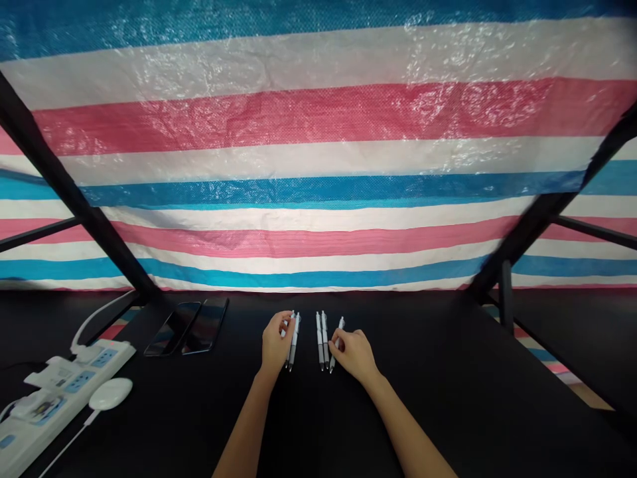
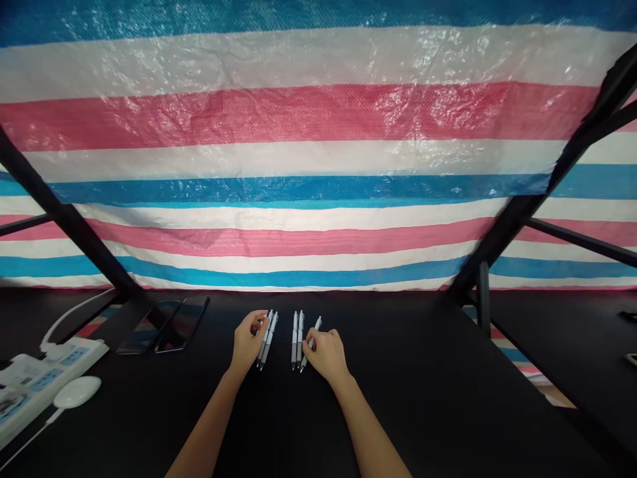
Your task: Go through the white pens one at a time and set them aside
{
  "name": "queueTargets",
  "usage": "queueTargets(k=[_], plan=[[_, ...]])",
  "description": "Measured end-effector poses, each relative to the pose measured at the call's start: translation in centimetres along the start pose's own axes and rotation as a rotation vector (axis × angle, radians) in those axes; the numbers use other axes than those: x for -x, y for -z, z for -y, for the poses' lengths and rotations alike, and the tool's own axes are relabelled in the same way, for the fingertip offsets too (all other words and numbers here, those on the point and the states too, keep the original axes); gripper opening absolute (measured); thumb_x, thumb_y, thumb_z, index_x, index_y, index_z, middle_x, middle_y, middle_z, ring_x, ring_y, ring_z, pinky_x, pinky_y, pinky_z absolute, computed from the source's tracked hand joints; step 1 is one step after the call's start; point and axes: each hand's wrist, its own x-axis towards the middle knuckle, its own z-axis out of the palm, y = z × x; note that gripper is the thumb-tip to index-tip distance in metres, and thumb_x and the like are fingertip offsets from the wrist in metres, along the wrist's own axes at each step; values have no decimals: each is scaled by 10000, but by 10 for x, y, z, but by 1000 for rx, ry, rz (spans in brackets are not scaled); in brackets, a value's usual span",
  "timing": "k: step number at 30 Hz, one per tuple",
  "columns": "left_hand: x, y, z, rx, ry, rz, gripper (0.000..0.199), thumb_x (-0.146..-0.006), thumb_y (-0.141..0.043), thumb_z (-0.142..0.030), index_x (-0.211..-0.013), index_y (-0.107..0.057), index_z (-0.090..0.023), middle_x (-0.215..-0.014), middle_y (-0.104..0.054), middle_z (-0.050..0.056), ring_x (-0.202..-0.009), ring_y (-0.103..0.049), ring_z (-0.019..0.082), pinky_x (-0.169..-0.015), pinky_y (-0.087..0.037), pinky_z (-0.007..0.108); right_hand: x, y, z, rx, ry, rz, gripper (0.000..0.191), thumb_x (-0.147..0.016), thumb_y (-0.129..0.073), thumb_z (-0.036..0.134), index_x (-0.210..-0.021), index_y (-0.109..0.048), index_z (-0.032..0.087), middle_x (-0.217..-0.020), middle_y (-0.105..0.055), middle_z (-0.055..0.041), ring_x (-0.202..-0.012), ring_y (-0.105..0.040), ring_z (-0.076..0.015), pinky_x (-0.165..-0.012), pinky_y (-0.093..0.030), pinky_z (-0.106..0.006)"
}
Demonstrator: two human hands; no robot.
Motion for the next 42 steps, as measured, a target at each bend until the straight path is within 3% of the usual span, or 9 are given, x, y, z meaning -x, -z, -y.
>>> queueTargets(k=[4, 8, 12, 17, 23, 27, 31, 37, 42], plan=[[2, -1, -5, -142, -142, 67, 223, -813, -521, -337, -931, -663, -213, -822, -651, 50, -634, -567, 151, -712, -450, 299, 0, 3, -4, -98, -9, -77, 103, -816, -478, 228, -826, -580, 218, -550, -554, 43, -524, -505, -139, -712, -362, -294], [7, -3, -10, -248, -239, 134, 311, -863, -467, -306, -1135, -593, -224, -985, -657, 74, -787, -606, 181, -837, -439, 345, 1, 6, -4, -175, 30, -183, 270, -859, -446, 250, -1107, -540, 196, -762, -633, -13, -700, -563, -182, -765, -385, -323], [11, -5, -13, -268, -292, 232, 423, -882, -462, -329, -1298, -463, -251, -1122, -619, 72, -878, -610, 177, -896, -431, 348, 2, 8, 1, -153, 144, -164, 271, -938, -369, 272, -1097, -582, 218, -959, -655, -61, -879, -555, -214, -794, -372, -341], [13, -8, -14, -254, -350, 317, 291, -919, -393, -302, -1118, -597, -242, -1047, -631, 60, -945, -601, 183, -870, -465, 331, 3, 9, 5, -111, 184, -122, 304, -963, -334, 249, -1105, -603, 254, -957, -656, -51, -885, -553, -199, -802, -365, -339], [11, -8, -9, -285, -451, 185, 226, -913, -422, -282, -991, -629, -234, -1030, -607, 60, -982, -582, 193, -875, -487, 366, 2, 7, 2, -131, 147, -142, 303, -964, -341, 310, -1102, -600, 237, -893, -661, -44, -830, -581, -188, -779, -387, -329], [8, -4, -7, -311, -450, 119, 215, -915, -420, -259, -1005, -611, -218, -1036, -595, 70, -1007, -564, 191, -878, -482, 347, -1, 3, -4, -194, 81, -90, 335, -960, -325, 370, -1026, -625, 236, -911, -674, -39, -846, -596, -202, -778, -390, -330], [6, -2, -6, -302, -438, 119, 197, -913, -422, -254, -991, -598, -214, -1015, -599, 65, -1001, -562, 190, -889, -468, 344, -4, 1, -9, -359, 47, -3, 395, -954, -305, 407, -811, -622, 218, -816, -658, -21, -768, -583, -190, -725, -383, -301], [9, -4, -7, -293, -433, 194, 167, -895, -462, -282, -1013, -558, -213, -1028, -592, 67, -1009, -563, 193, -889, -463, 344, -6, 0, -12, -701, -89, 31, 455, -894, -363, 511, -627, -539, 188, -569, -443, 23, -559, -419, -137, -562, -306, -257], [10, -3, -12, -281, -407, 241, 147, -898, -451, -295, -936, -564, -208, -1020, -574, 69, -966, -576, 185, -832, -478, 317, -6, 1, -17, -862, -150, 126, 463, -863, -405, 540, -577, -493, 187, -515, -276, 54, -483, -268, -107, -494, -205, -252]])
